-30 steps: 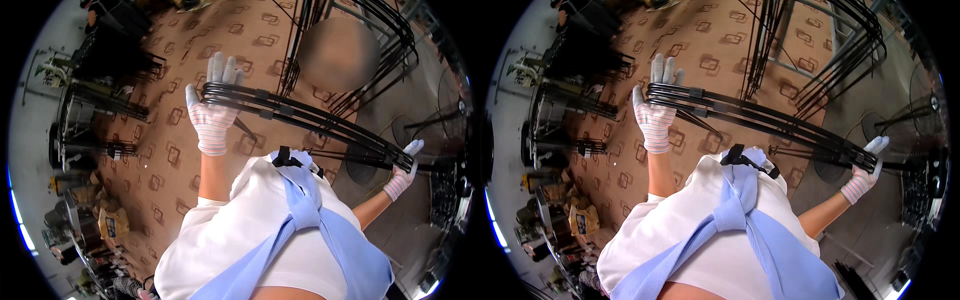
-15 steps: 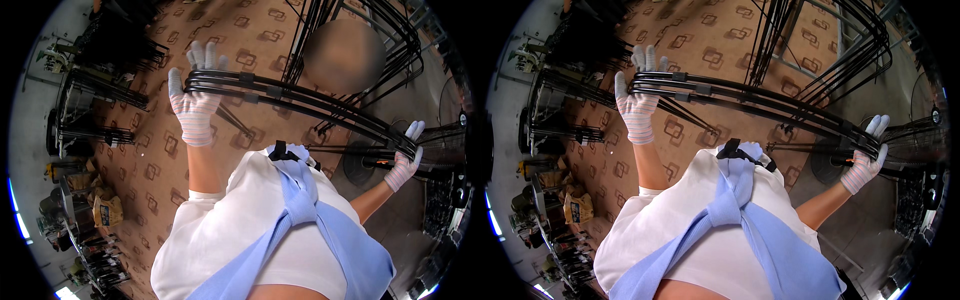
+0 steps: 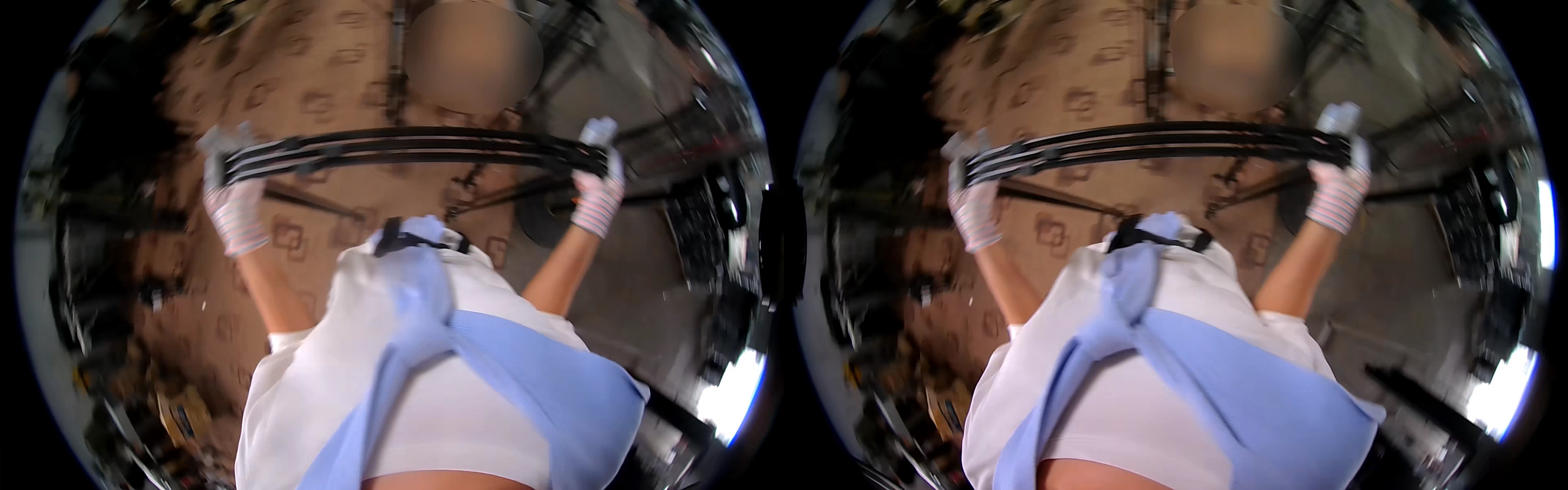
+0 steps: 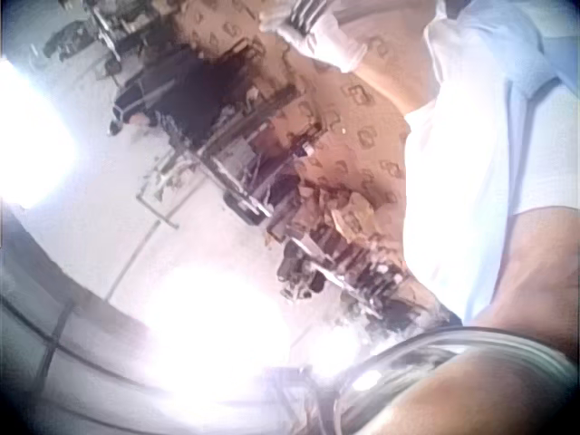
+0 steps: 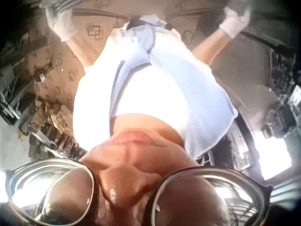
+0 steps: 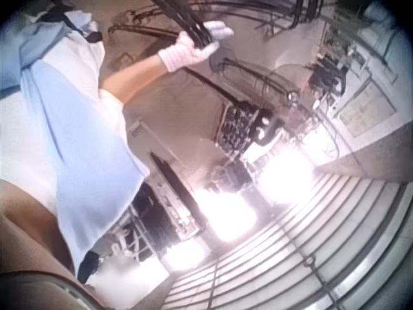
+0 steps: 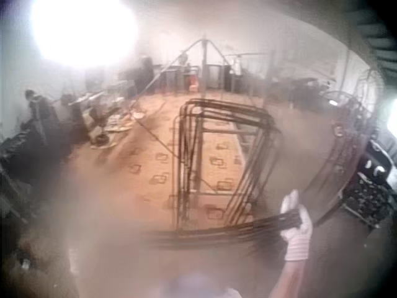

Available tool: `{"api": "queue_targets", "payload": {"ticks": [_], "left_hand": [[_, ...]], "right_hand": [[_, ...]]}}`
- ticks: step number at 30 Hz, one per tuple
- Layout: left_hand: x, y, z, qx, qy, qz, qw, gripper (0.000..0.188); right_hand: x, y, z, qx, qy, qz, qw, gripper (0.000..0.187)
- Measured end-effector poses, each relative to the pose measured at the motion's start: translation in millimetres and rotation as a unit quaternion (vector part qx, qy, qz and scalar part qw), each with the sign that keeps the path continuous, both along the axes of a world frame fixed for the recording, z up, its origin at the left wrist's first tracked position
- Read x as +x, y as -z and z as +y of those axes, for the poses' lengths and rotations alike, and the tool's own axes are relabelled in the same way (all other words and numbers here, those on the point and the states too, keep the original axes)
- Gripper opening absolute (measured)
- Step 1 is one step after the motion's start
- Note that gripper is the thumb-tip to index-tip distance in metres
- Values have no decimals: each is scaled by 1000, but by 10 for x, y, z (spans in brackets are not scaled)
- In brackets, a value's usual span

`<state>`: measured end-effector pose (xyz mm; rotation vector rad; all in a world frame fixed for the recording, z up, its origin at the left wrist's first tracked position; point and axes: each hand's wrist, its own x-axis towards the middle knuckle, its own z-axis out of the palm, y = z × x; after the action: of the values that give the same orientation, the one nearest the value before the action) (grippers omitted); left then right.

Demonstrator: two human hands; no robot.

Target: The person repeatedly picks up black metal frames from a vertical rack, lifts them overhead, and places them onto a nearby floor stand. The person handles the frames one at a time, moving them from the rack to the stand in a repetitive cycle.

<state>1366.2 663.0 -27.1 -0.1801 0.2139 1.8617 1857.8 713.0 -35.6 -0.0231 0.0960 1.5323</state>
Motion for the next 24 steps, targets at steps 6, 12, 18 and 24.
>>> {"api": "queue_targets", "payload": {"ticks": [6, 12, 18, 24], "left_hand": [[-53, -14, 42, 47, 29, -146, 988, 45], [-23, -123, -4, 38, 82, -232, 968, 21], [-3, -102, -8, 10, 53, -186, 981, 31], [-127, -21, -1, 6, 75, -232, 970, 20]], "right_hand": [[-141, -104, 12, -96, 47, 63, 992, 32], [-189, -130, 28, -115, 54, 37, 991, 31], [-131, -39, 27, -99, 53, 48, 992, 36], [-165, -63, 22, -95, 44, 76, 992, 44]]}}
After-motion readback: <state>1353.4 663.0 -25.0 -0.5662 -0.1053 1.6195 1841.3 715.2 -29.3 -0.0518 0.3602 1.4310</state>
